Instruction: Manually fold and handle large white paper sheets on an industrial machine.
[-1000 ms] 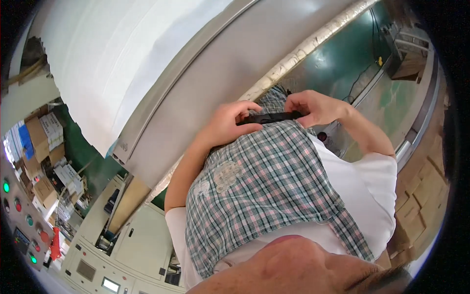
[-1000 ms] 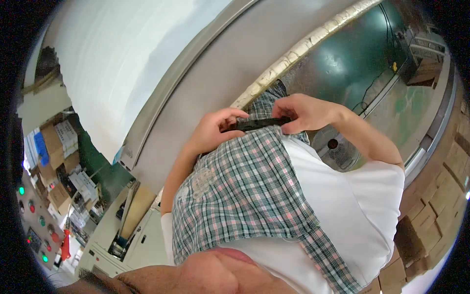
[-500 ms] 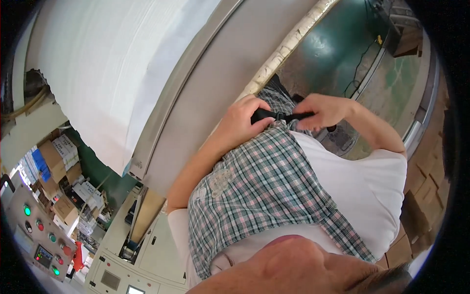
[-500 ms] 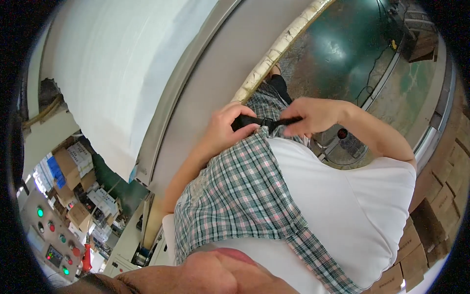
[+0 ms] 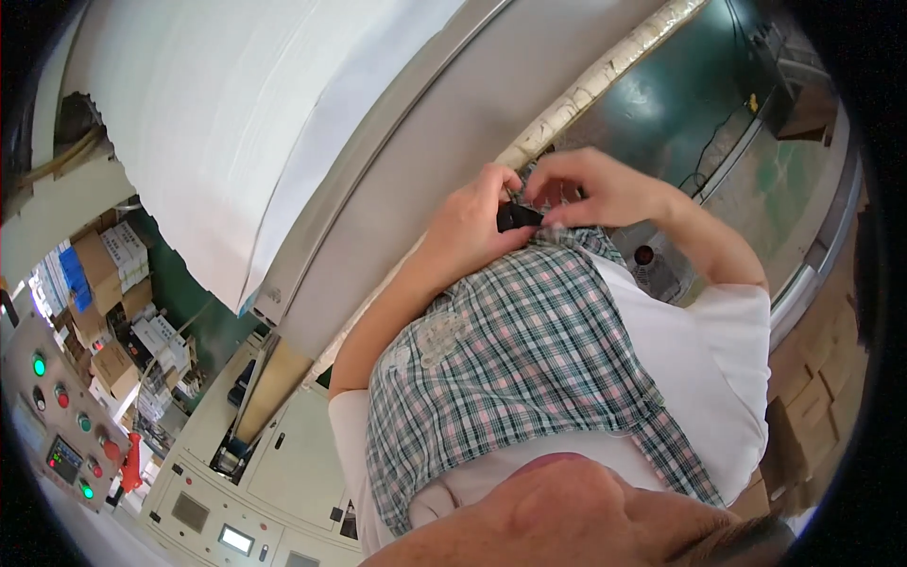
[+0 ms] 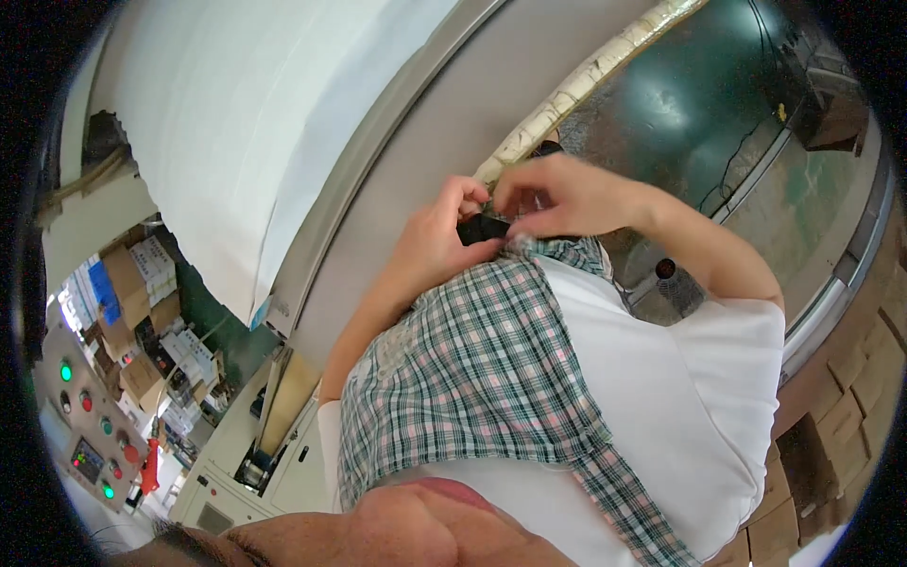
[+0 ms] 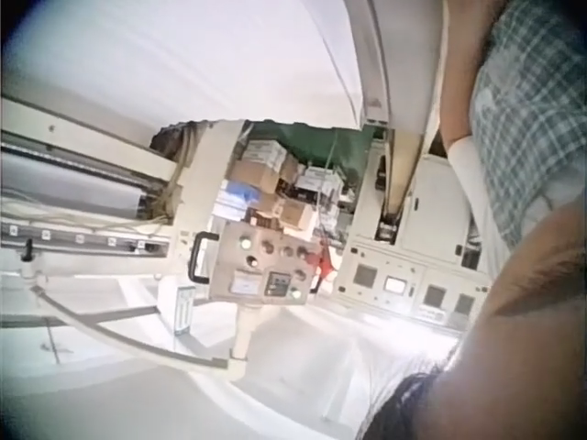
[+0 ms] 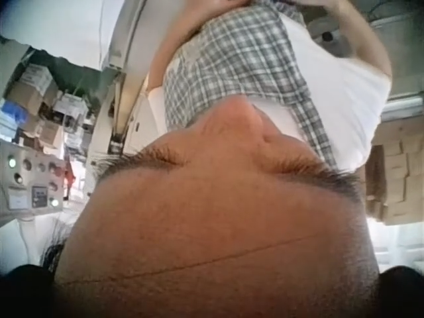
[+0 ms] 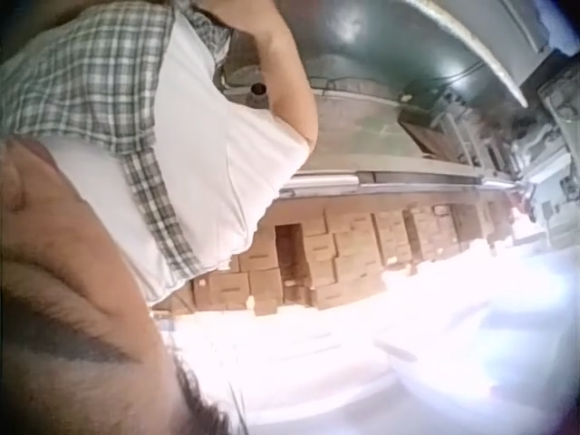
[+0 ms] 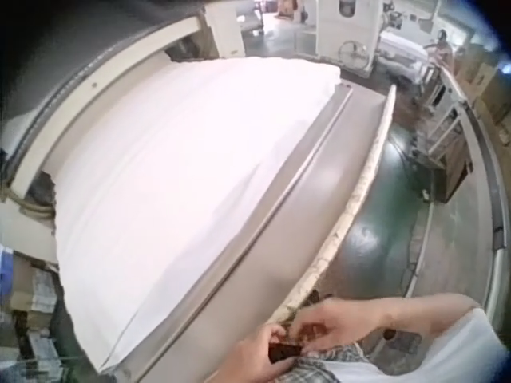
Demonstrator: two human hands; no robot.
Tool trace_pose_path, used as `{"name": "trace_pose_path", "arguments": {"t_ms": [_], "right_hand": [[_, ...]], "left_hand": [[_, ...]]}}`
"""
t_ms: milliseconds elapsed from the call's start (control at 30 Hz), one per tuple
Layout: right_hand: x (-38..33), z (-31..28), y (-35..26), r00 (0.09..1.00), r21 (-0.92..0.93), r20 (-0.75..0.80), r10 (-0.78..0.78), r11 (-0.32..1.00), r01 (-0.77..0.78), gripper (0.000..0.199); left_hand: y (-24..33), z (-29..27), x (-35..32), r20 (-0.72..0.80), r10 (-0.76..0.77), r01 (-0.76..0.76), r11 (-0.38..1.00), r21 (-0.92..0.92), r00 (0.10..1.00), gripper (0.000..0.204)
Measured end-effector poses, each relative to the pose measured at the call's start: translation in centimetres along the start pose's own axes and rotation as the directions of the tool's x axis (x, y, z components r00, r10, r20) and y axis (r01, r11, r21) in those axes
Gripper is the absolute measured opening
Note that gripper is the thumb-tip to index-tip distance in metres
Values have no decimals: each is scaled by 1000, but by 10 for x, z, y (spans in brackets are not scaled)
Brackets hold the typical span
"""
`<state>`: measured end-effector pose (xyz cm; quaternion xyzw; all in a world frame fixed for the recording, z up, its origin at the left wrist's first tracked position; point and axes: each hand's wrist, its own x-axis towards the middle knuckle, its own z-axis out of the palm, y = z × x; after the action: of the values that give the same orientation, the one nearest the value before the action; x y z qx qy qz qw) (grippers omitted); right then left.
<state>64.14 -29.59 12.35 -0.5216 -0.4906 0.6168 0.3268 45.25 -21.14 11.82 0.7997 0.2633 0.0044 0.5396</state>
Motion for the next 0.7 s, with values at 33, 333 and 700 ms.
{"name": "trace_pose_path", "arguments": {"t_ms": [33,333,700], "right_hand": [[4,5,-7,984,76,141,112,989,-123,18],[26,12,5,939,129,215,270,945,-301,19],[18,19,12,919,542,-14,394,775,-325,13]], "left_hand": [[1,-2,1,25,-13,14,999,-37,1000,47],[-11,-21,-5,74,-5,18,983,-182,997,46],[-15,-15,8,184,-55,85,983,-161,981,36]]}}
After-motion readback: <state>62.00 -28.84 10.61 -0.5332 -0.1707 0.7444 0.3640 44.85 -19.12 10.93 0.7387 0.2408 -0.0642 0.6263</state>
